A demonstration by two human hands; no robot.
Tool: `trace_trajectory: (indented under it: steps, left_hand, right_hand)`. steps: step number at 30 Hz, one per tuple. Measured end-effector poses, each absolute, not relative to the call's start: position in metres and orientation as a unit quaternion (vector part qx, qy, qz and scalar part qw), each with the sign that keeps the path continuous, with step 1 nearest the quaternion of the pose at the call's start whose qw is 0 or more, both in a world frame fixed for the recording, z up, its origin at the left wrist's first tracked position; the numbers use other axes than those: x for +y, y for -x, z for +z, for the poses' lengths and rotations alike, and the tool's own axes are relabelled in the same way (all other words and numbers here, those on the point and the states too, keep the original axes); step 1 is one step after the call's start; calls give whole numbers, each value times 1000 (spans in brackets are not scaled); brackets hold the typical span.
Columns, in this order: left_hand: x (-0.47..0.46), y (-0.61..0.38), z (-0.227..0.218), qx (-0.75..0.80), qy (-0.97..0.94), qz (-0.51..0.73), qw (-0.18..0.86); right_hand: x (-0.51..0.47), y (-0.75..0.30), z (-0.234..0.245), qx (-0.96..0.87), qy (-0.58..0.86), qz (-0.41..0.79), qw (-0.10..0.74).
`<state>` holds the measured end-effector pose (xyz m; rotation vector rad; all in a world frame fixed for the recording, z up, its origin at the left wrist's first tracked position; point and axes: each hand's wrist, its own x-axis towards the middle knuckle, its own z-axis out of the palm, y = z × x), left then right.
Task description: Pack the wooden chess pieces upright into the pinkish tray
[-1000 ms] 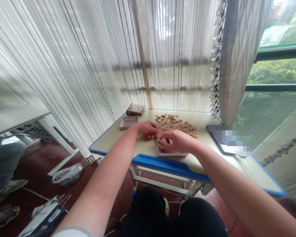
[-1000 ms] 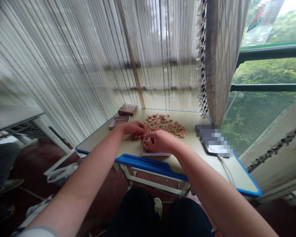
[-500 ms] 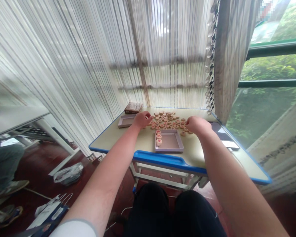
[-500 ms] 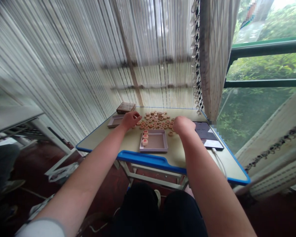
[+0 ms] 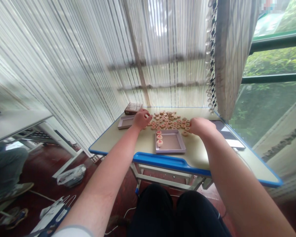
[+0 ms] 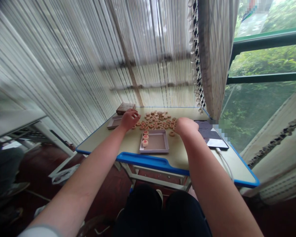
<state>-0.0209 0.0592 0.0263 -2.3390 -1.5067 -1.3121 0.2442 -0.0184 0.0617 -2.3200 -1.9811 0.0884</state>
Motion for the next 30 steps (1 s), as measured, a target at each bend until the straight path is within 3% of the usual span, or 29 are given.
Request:
trace_trajectory:
  steps: [4,10,18,25,30]
  left_hand:
    - [58,21,28,-489,748,-446,48]
    - [59,24,28,-499,736,-454,51]
    - [57,21,25,-499,751,-426,73]
    - [58,20,24,-496,760,-412,83]
    - [60,19,23,-493,771,-395,87]
  right_hand:
    - [-33,-214,65,-786,576,71,214]
    - [-31,-196,45,-850,510,48,123]
    - [-38,-207,59,-880,451,65,133]
    - [-40,-202,57,-892,435,95,82]
    - [-41,-200,58,-894,418,119,111]
